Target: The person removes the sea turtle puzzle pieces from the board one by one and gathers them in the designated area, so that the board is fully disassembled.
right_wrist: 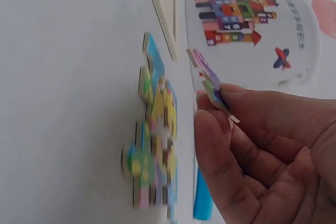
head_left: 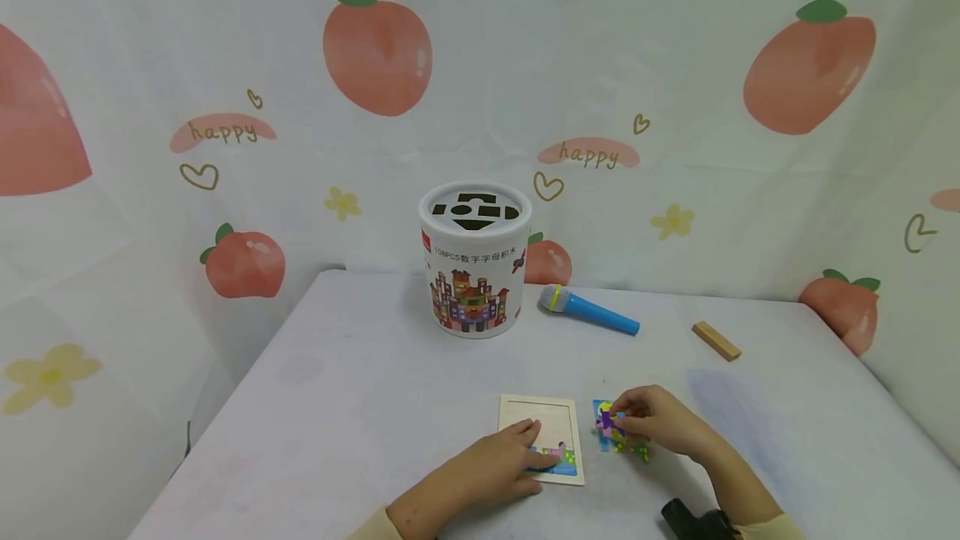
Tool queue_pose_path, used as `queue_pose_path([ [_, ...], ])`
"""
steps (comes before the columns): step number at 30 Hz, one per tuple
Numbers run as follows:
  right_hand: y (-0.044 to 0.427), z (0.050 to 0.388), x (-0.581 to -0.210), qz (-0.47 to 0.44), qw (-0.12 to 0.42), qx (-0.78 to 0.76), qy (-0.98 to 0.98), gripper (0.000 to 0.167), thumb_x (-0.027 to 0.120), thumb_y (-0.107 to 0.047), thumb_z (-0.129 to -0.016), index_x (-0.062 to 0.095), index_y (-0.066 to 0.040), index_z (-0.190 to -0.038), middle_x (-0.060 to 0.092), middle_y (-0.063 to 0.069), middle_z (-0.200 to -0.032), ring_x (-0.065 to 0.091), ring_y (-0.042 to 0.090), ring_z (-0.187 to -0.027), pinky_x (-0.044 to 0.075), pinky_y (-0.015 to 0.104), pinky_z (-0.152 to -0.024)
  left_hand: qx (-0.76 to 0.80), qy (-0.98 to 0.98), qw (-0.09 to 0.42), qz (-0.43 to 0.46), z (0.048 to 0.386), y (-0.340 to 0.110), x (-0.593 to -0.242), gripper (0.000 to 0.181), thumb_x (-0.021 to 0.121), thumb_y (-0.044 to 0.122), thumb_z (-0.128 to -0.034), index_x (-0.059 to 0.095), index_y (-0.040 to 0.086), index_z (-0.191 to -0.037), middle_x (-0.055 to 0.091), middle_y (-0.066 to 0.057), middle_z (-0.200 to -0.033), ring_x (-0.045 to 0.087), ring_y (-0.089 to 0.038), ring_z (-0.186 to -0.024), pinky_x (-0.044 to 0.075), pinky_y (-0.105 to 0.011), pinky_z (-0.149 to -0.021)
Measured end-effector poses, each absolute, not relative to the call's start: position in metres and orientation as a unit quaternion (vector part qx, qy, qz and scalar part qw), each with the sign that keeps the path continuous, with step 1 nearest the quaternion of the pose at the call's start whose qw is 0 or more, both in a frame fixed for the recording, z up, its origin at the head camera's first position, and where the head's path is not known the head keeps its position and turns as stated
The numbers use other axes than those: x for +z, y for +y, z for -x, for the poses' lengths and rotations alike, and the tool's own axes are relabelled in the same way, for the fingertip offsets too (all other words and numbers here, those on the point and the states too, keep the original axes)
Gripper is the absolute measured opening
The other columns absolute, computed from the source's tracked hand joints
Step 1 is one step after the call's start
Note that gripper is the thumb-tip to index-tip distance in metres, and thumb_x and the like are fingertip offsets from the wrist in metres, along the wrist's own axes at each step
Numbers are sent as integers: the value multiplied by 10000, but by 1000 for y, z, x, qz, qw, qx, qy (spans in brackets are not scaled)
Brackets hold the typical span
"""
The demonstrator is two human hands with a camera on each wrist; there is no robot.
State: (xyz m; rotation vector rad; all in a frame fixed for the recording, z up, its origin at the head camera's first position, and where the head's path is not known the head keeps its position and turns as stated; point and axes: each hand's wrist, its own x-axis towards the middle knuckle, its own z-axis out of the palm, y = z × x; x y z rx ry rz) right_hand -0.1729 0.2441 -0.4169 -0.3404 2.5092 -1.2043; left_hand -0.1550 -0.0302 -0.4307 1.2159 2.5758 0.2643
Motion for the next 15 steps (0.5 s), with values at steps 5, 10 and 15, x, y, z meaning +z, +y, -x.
queue_pose_path([
  [5, 255, 169, -418, 111, 158, -428, 883, 232, 625, -147, -878, 633, 52, -997, 610, 53, -799, 563, 135, -676, 534, 251, -587, 93, 892, 139, -421, 154, -31, -431, 411, 585, 381, -898, 542, 325, -1303, 417, -104, -1450, 351, -223, -1377, 421, -351, -1047],
  [10, 266, 165, -419, 96, 160, -432, 883, 241, 620, -140, -879, 628, 59, -1015, 601, 53, -782, 557, 137, -669, 521, 253, -584, 89, 893, 138, -418, 154, -31, -431, 412, 576, 401, -899, 540, 331, -1304, 411, -93, -1456, 344, -218, -1381, 426, -361, -1042],
  [15, 279, 159, -417, 74, 164, -433, 883, 261, 614, -128, -882, 620, 77, -1044, 614, 53, -826, 567, 142, -703, 544, 253, -620, 90, 893, 136, -419, 154, -31, -431, 411, 577, 402, -898, 542, 329, -1302, 412, -93, -1456, 345, -217, -1381, 424, -356, -1044],
])
